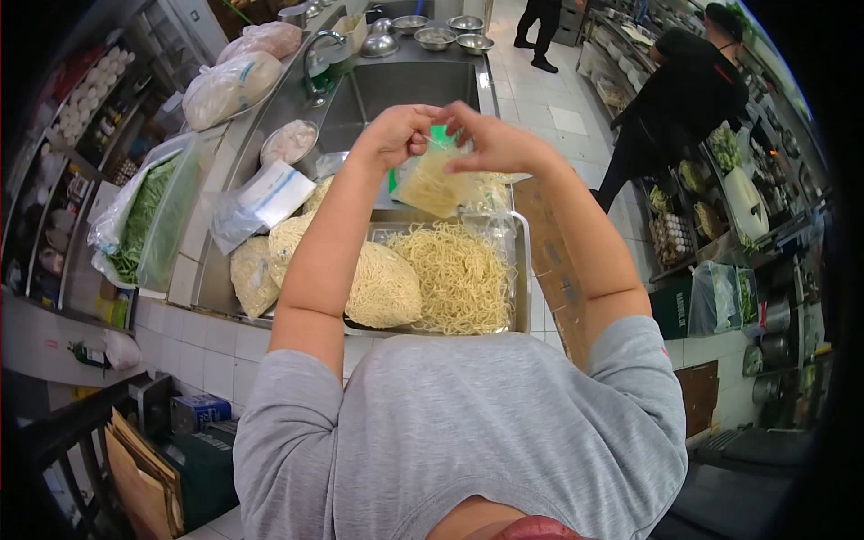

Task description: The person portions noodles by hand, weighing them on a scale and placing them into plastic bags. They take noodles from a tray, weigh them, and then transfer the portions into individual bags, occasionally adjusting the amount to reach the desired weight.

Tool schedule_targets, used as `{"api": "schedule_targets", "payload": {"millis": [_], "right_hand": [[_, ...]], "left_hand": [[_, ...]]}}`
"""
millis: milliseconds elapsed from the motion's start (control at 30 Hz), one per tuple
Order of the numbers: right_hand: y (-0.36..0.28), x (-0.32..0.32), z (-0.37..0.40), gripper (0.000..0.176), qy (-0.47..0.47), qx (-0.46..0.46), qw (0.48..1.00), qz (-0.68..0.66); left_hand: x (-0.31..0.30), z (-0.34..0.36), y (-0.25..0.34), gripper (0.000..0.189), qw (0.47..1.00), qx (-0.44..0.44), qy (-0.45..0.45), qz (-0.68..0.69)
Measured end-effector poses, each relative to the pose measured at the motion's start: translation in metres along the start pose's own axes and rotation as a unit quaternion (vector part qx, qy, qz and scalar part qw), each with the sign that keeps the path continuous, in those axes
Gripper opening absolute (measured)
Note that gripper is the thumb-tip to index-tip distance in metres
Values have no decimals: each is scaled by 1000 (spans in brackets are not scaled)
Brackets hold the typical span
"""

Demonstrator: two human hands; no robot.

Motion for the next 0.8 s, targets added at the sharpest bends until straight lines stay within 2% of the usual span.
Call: {"api": "schedule_targets", "payload": {"millis": [67,100,200,233,333,367,467,500,600,633,733,767,800], "right_hand": [[13,12,-3,31,-57,-8,987,150],[30,6,-6,24,-66,85,983,146],[-2,-17,-17,24,-27,89,995,-29],[-16,-25,-20,19,-7,77,993,-93],[-34,-40,-39,14,31,-7,999,-7],[-33,-40,-45,13,31,0,1000,0],[-37,-26,-43,21,34,1,996,-77],[-38,-22,-39,36,42,-2,999,-16],[-42,-4,-23,46,55,28,997,40],[-41,0,-20,56,45,45,998,26],[-39,16,-17,61,-70,140,981,115],[-42,17,-16,68,-73,107,980,153],[-38,12,-19,66,-25,82,984,159]], "left_hand": [[0,5,8,41,1000,5,0,-16],[1,8,10,41,1000,6,1,-30],[-5,4,10,41,998,15,-22,-58],[-6,3,9,41,997,19,-34,-64],[7,14,24,33,998,39,-27,-37],[8,16,26,33,999,39,-22,-31],[8,17,30,31,999,37,-9,-23],[6,17,32,31,999,36,-6,-27],[-6,12,31,31,998,45,4,-41],[-7,13,32,31,998,49,6,-47],[-9,20,39,31,997,43,17,-54],[-14,17,39,33,996,41,14,-80],[-16,19,41,33,993,51,28,-99]]}}
Point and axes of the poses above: each hand's wrist, its own z-axis away from the middle knuckle, its own x-axis out of the palm, y = z × x, the point moved 7 cm from there along -z, towards the middle knuckle, and after that the axes turned 15 degrees about -z, right-handed, at the moved point
